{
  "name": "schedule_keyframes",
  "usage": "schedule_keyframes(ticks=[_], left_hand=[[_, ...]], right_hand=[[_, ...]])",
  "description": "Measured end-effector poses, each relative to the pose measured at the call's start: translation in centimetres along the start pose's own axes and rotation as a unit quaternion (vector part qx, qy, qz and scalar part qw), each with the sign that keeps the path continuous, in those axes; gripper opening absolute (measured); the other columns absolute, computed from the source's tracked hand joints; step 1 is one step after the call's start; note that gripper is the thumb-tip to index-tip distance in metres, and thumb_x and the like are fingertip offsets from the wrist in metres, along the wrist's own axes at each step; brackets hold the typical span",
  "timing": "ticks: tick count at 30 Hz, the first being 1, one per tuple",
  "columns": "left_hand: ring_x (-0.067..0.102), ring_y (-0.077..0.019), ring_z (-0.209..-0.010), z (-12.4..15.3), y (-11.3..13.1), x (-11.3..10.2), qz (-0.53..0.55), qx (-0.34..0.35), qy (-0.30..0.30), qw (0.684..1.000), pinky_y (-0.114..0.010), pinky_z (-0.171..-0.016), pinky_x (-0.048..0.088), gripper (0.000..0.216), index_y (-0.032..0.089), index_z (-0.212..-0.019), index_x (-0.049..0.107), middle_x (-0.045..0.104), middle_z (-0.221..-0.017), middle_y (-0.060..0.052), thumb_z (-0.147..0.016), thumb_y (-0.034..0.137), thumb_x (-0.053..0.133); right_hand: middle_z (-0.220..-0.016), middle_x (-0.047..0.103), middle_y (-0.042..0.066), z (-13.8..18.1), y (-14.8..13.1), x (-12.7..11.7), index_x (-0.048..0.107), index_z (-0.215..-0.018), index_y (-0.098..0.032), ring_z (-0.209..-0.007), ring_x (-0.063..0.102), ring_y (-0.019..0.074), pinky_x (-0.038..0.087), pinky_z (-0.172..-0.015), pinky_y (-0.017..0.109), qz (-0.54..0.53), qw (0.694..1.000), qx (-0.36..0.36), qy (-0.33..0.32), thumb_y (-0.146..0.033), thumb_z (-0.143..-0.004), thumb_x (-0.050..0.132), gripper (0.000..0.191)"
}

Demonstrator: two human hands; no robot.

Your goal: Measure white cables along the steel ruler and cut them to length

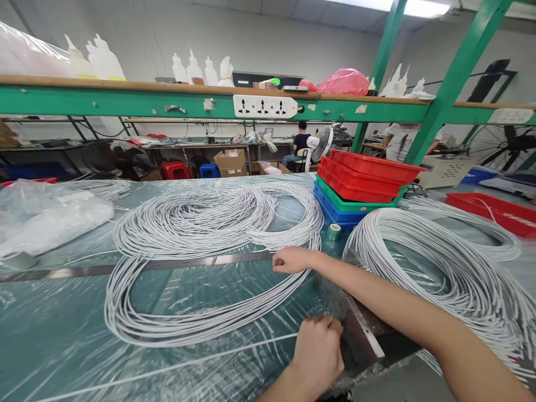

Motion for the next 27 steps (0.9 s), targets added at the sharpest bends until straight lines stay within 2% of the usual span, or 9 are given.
schedule_keyframes(ticks=[17,21,27], left_hand=[[0.064,-0.0221,-0.076,0.1,0.5,0.8,-0.009,0.015,0.003,1.000,-0.031,-0.064,0.048,0.005,0.016,-0.084,0.057,0.064,-0.085,-0.007,-0.080,0.019,0.055],[0.064,-0.0217,-0.073,-0.3,0.3,1.6,-0.023,0.023,-0.009,0.999,-0.030,-0.058,0.044,0.009,0.016,-0.084,0.057,0.064,-0.083,-0.007,-0.077,0.021,0.059],[0.064,-0.0211,-0.067,-0.7,0.0,2.6,-0.040,0.035,-0.014,0.998,-0.030,-0.047,0.032,0.013,0.017,-0.080,0.056,0.064,-0.080,-0.005,-0.074,0.027,0.061]], right_hand=[[-0.104,0.073,0.005,-0.3,0.1,0.8,0.073,-0.103,-0.019,-0.092,0.066,0.0199,0.044,-0.074,0.026,-0.014,1.000,-0.002,-0.002,-0.032,-0.090,0.059,0.023],[-0.102,0.073,0.005,-0.3,0.0,1.1,0.073,-0.103,-0.020,-0.090,0.066,0.0201,0.044,-0.073,0.026,-0.029,1.000,-0.009,-0.002,-0.032,-0.090,0.059,0.023],[-0.103,0.072,0.006,-0.4,-0.2,1.6,0.073,-0.103,-0.018,-0.091,0.066,0.0200,0.044,-0.073,0.026,-0.051,0.998,-0.006,-0.023,-0.033,-0.090,0.059,0.024]])
Point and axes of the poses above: each hand's wrist, its own z-axis away from the middle knuckle, its own x-axis out of the palm, y = z × x, the point moved 9 cm from there along -z, towards the middle knuckle
